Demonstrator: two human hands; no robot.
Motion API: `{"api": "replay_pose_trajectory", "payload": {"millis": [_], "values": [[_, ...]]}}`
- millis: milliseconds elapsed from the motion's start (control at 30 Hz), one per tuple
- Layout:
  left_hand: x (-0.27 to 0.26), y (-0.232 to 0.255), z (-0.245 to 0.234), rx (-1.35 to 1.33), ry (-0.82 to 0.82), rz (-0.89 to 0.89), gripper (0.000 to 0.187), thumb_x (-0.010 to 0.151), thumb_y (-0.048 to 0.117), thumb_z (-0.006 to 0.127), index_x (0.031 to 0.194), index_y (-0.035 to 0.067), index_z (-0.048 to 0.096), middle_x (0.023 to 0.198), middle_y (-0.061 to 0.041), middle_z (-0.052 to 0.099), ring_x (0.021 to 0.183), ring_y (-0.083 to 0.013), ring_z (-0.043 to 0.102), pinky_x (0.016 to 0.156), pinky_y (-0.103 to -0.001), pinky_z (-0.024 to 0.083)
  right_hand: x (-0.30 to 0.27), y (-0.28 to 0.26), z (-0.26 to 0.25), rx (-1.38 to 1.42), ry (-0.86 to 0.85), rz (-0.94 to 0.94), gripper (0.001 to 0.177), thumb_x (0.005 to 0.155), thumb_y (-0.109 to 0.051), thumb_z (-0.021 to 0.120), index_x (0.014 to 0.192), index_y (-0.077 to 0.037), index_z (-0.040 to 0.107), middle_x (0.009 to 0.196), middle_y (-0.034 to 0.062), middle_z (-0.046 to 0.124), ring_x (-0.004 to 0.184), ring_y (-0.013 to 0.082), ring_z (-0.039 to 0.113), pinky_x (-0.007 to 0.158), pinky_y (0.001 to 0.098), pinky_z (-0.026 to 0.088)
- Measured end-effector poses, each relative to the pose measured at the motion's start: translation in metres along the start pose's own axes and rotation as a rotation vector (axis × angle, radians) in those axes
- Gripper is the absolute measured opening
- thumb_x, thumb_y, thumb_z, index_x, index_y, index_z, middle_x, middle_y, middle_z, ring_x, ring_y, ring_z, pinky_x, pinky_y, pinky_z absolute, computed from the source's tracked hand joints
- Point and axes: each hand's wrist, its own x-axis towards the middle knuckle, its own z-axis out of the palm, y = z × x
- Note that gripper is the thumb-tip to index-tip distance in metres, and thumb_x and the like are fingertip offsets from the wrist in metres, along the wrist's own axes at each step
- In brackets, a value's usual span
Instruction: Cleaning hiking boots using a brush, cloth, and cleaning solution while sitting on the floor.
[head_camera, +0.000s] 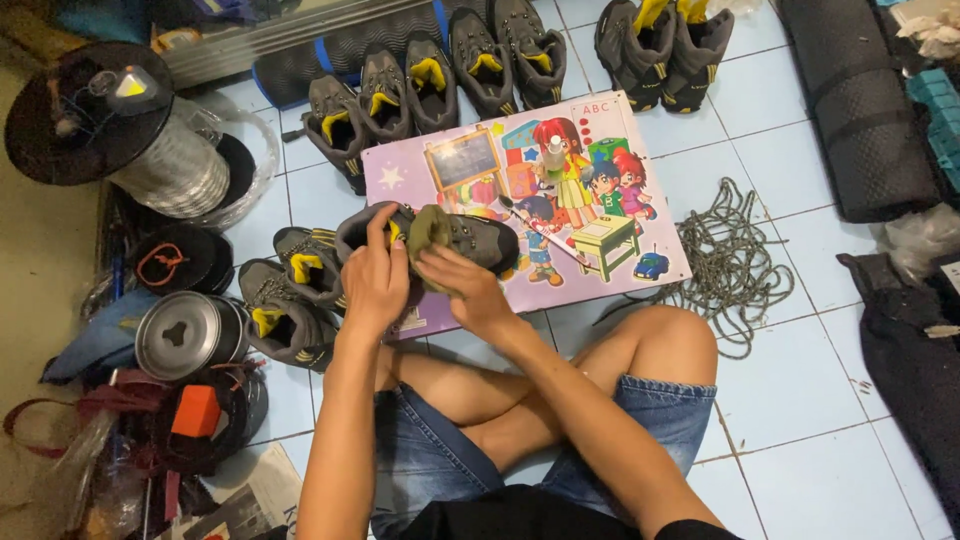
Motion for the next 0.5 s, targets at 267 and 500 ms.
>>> {"api": "replay_pose_trajectory", "payload": {"millis": [267,500], "values": [[-0.002,-0.006,0.008,0.030,0.039,0.037,0.048,0.101,0.016,0.036,0.148,0.011,0.040,0.086,-0.021,0.073,0.079,-0.0471,0.068,0.085,-0.050,0.050,0.045,-0.024,-0.002,-0.111,0.105,-0.011,0.064,0.085,0.011,0.042,0.140,-0.014,0.064,0.140,0.0105,0.065,0.125,0.0333,0.062,0.109,0.0436,0.049],[0.004,-0.020,0.015,0.047,0.037,0.047,0.048,0.101,0.018,0.037,0.149,0.012,0.040,0.096,-0.023,0.075,0.082,-0.0449,0.070,0.087,-0.049,0.050,0.035,0.010,0.004,-0.110,0.008,-0.051,0.076,0.078,0.015,0.038,0.146,-0.012,0.059,0.145,0.0107,0.061,0.124,0.0323,0.062,0.109,0.0427,0.046]]}}
